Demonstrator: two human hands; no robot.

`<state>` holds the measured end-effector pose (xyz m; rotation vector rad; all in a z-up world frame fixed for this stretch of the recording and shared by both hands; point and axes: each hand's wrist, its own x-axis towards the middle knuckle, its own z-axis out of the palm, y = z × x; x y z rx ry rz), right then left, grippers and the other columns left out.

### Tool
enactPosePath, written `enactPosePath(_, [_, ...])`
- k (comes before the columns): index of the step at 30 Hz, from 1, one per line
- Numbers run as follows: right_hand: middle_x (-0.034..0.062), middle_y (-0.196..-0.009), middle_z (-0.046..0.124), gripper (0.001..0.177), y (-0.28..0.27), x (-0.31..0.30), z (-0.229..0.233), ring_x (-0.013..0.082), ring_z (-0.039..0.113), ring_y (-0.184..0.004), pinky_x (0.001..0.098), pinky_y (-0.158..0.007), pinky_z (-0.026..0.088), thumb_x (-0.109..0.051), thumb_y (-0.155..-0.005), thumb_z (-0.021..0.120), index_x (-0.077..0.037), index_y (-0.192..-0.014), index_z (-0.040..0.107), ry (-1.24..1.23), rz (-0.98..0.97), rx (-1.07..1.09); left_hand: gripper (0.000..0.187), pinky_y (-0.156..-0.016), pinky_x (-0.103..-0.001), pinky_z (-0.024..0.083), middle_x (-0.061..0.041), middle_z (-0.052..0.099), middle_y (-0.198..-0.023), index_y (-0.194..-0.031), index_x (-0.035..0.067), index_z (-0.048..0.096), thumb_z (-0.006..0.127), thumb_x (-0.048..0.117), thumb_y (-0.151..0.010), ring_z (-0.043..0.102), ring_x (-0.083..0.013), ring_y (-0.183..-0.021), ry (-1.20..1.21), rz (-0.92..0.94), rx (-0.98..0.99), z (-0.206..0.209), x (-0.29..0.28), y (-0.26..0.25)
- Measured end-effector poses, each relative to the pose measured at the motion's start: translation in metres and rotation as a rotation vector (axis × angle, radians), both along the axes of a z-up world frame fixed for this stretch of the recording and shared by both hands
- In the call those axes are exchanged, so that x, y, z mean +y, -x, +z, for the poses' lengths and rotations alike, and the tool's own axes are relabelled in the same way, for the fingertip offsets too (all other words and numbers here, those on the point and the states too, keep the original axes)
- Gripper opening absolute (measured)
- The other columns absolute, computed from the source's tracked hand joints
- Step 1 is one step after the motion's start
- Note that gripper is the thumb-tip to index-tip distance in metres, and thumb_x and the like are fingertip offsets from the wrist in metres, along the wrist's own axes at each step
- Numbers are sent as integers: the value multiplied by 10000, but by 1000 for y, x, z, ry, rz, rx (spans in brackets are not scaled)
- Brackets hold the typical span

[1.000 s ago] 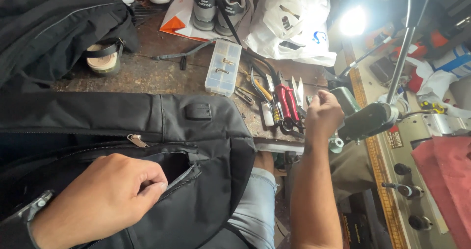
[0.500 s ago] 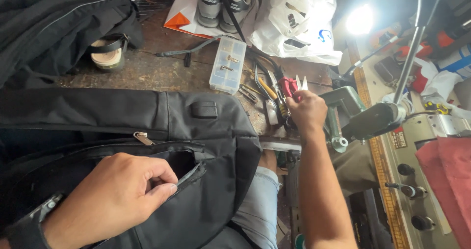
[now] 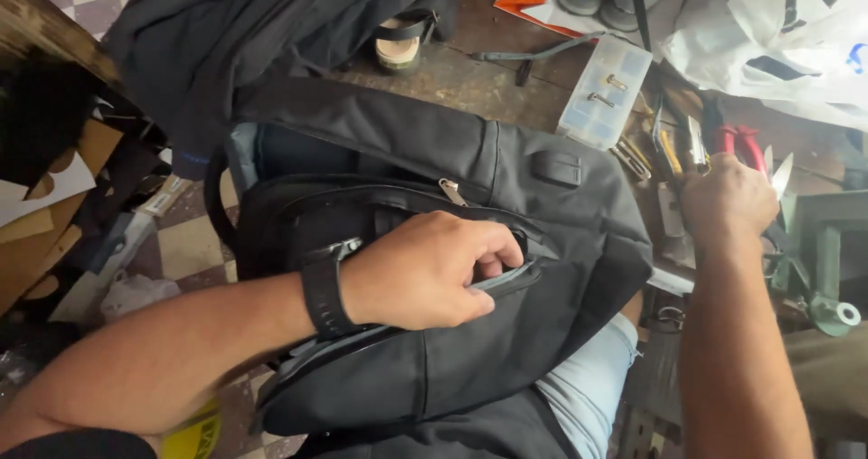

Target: The person uses a utility knife to cut a loose strap or piece of fabric from a black backpack and then points to a pin stuck in the fabric.

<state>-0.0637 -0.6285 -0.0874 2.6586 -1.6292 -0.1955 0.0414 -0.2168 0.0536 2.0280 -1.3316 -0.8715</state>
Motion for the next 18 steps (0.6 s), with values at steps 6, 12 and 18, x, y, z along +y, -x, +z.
enactPosePath(6, [173, -868, 792, 271, 14, -8, -19, 392, 770, -796, 471, -681, 565, -296, -951, 579, -87, -1040, 728, 237, 36, -232, 337, -829, -359, 547, 55, 804, -999, -999, 232, 760, 768, 376, -694, 754, -167, -948, 81, -40, -156, -16, -4, 3])
enactPosePath(12, [129, -1054, 831, 319, 83, -8, -26, 304, 769, -894, 400, -789, 588, -251, -952, 918, -65, -1205, 866, 660, 210, -699, 459, -648, -468, 505, -10, 731, -762, -794, 204, 700, 887, 610, -688, 691, -301, -722, -93, -154, -517, -20, -35, -1])
enactPosePath(18, [82, -673, 496, 206, 101, 188, 96, 123, 453, -466, 257, -414, 321, -33, -945, 556, -68, -1147, 544, -314, -72, -1455, 175, -588, -447, 526, -7, 719, -654, -656, 178, 712, 551, 185, -725, 678, -288, -664, 65, -71, -437, -40, -47, 0])
